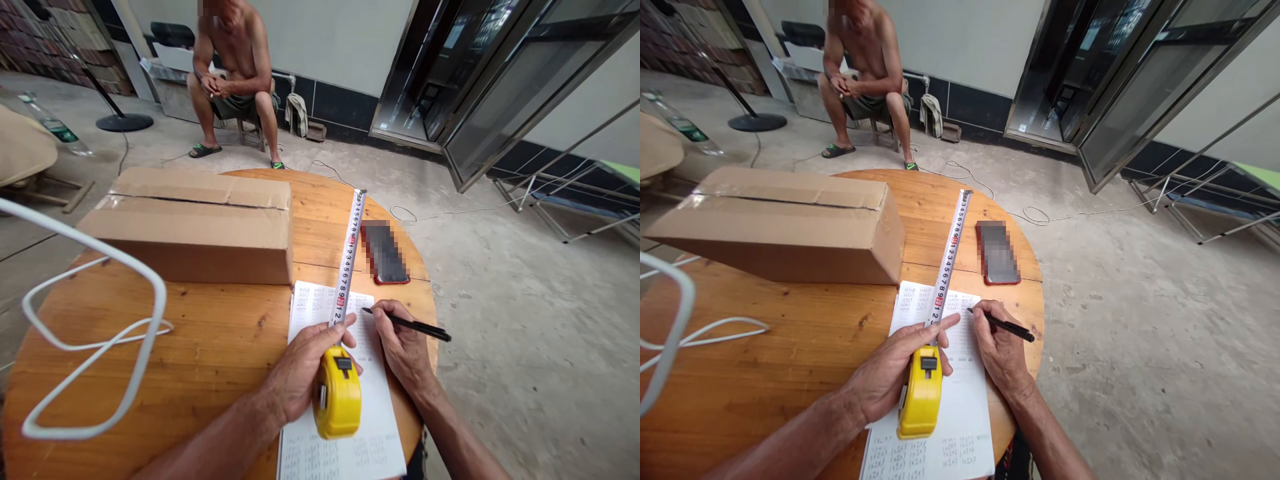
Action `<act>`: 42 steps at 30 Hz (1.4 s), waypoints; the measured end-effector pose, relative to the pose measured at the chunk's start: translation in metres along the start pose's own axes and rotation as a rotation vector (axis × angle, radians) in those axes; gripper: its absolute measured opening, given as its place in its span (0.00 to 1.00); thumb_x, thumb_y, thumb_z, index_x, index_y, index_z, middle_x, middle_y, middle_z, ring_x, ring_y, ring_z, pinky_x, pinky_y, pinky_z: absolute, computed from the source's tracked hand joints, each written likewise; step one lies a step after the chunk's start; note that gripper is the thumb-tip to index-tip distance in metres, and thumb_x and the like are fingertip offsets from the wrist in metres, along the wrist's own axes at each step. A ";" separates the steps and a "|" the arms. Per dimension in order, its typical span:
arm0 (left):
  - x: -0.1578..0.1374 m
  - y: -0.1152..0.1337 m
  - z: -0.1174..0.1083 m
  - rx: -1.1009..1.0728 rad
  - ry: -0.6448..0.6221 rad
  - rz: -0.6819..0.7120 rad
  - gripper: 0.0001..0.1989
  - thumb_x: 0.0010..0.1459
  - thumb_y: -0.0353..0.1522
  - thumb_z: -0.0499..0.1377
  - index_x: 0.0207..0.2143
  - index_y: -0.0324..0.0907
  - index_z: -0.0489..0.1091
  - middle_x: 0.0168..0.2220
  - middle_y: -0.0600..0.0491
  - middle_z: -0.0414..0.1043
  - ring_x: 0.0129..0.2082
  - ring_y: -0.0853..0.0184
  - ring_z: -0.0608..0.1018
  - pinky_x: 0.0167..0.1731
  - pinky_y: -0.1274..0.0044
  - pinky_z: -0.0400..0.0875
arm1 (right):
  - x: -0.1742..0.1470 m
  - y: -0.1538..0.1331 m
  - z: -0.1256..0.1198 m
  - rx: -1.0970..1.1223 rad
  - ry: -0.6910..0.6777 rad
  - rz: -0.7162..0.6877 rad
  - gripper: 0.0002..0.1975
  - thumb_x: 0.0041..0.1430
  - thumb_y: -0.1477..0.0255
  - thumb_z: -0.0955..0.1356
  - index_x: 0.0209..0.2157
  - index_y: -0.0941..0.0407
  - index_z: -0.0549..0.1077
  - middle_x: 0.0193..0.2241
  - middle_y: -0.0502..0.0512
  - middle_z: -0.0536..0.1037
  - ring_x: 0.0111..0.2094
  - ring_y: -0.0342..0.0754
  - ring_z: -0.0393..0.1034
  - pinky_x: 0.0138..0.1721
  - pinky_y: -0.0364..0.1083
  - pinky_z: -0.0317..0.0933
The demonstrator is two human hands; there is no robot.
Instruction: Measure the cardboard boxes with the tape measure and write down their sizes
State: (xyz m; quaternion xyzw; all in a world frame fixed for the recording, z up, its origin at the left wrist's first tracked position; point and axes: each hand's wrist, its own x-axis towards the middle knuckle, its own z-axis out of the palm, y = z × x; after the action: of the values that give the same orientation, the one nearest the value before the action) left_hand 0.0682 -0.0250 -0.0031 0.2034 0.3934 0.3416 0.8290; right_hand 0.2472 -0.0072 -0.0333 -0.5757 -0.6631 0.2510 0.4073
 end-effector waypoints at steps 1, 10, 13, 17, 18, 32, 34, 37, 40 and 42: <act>0.000 0.000 0.000 -0.001 0.001 0.000 0.15 0.56 0.43 0.56 0.30 0.39 0.66 0.24 0.44 0.77 0.20 0.71 0.72 0.21 0.82 0.63 | 0.000 0.000 0.000 0.005 -0.006 0.001 0.06 0.62 0.70 0.62 0.33 0.55 0.68 0.24 0.48 0.68 0.22 0.41 0.59 0.22 0.41 0.53; 0.001 0.001 0.002 -0.001 0.006 -0.002 0.15 0.56 0.43 0.56 0.30 0.39 0.66 0.22 0.45 0.76 0.19 0.71 0.72 0.21 0.83 0.63 | 0.000 0.001 0.001 0.011 -0.027 0.002 0.06 0.62 0.70 0.62 0.32 0.55 0.68 0.25 0.48 0.68 0.24 0.42 0.61 0.23 0.41 0.54; 0.000 0.001 0.001 0.002 0.007 -0.004 0.15 0.56 0.42 0.56 0.30 0.39 0.66 0.23 0.45 0.76 0.20 0.71 0.73 0.21 0.82 0.63 | 0.001 0.000 0.001 0.009 -0.033 -0.001 0.06 0.62 0.70 0.62 0.32 0.55 0.68 0.25 0.49 0.69 0.25 0.42 0.61 0.24 0.42 0.54; 0.000 0.000 0.001 0.004 0.010 -0.002 0.15 0.56 0.42 0.56 0.30 0.38 0.66 0.24 0.43 0.77 0.19 0.71 0.72 0.21 0.83 0.63 | 0.003 -0.001 0.001 -0.024 -0.050 -0.026 0.06 0.62 0.71 0.61 0.32 0.55 0.68 0.26 0.49 0.69 0.26 0.43 0.62 0.27 0.42 0.56; 0.000 0.000 0.001 0.002 0.009 -0.001 0.15 0.56 0.42 0.56 0.30 0.38 0.66 0.25 0.43 0.77 0.20 0.71 0.72 0.21 0.83 0.63 | 0.004 -0.001 0.000 -0.035 -0.055 -0.034 0.06 0.62 0.71 0.61 0.32 0.55 0.68 0.26 0.49 0.69 0.27 0.43 0.62 0.28 0.42 0.56; -0.001 0.001 0.000 0.003 0.006 0.005 0.14 0.57 0.41 0.55 0.31 0.38 0.67 0.22 0.46 0.76 0.20 0.71 0.72 0.20 0.83 0.63 | 0.003 -0.003 0.000 -0.068 -0.066 -0.058 0.06 0.62 0.71 0.61 0.32 0.56 0.68 0.26 0.48 0.69 0.26 0.42 0.62 0.28 0.42 0.57; 0.000 0.001 0.000 0.000 0.004 0.008 0.14 0.57 0.41 0.55 0.30 0.38 0.67 0.24 0.45 0.76 0.21 0.71 0.73 0.20 0.83 0.63 | 0.002 -0.004 0.000 -0.071 -0.064 -0.057 0.07 0.62 0.71 0.61 0.32 0.56 0.68 0.25 0.49 0.69 0.25 0.42 0.62 0.28 0.42 0.57; 0.000 0.001 0.000 -0.006 0.009 0.000 0.14 0.56 0.41 0.56 0.29 0.39 0.67 0.23 0.46 0.76 0.21 0.70 0.73 0.20 0.83 0.63 | 0.002 -0.003 0.000 -0.090 -0.041 -0.043 0.07 0.62 0.70 0.61 0.32 0.56 0.68 0.25 0.49 0.69 0.25 0.42 0.62 0.26 0.42 0.56; 0.000 0.002 0.000 -0.012 0.010 -0.004 0.14 0.56 0.42 0.56 0.31 0.38 0.68 0.23 0.47 0.75 0.21 0.70 0.73 0.20 0.82 0.63 | 0.001 -0.003 0.000 -0.097 -0.030 -0.027 0.07 0.62 0.70 0.61 0.31 0.56 0.68 0.24 0.49 0.68 0.24 0.43 0.61 0.25 0.42 0.55; 0.000 0.002 0.000 -0.015 0.010 -0.003 0.15 0.56 0.42 0.56 0.31 0.38 0.68 0.23 0.47 0.75 0.21 0.70 0.73 0.21 0.82 0.63 | 0.000 -0.003 0.000 -0.083 -0.018 -0.022 0.08 0.62 0.70 0.61 0.31 0.56 0.68 0.23 0.49 0.67 0.23 0.43 0.61 0.24 0.42 0.55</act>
State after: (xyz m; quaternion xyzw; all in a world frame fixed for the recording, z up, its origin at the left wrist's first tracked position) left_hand 0.0676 -0.0236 -0.0021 0.1946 0.3953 0.3442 0.8291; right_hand 0.2454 -0.0075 -0.0304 -0.5827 -0.6827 0.2240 0.3797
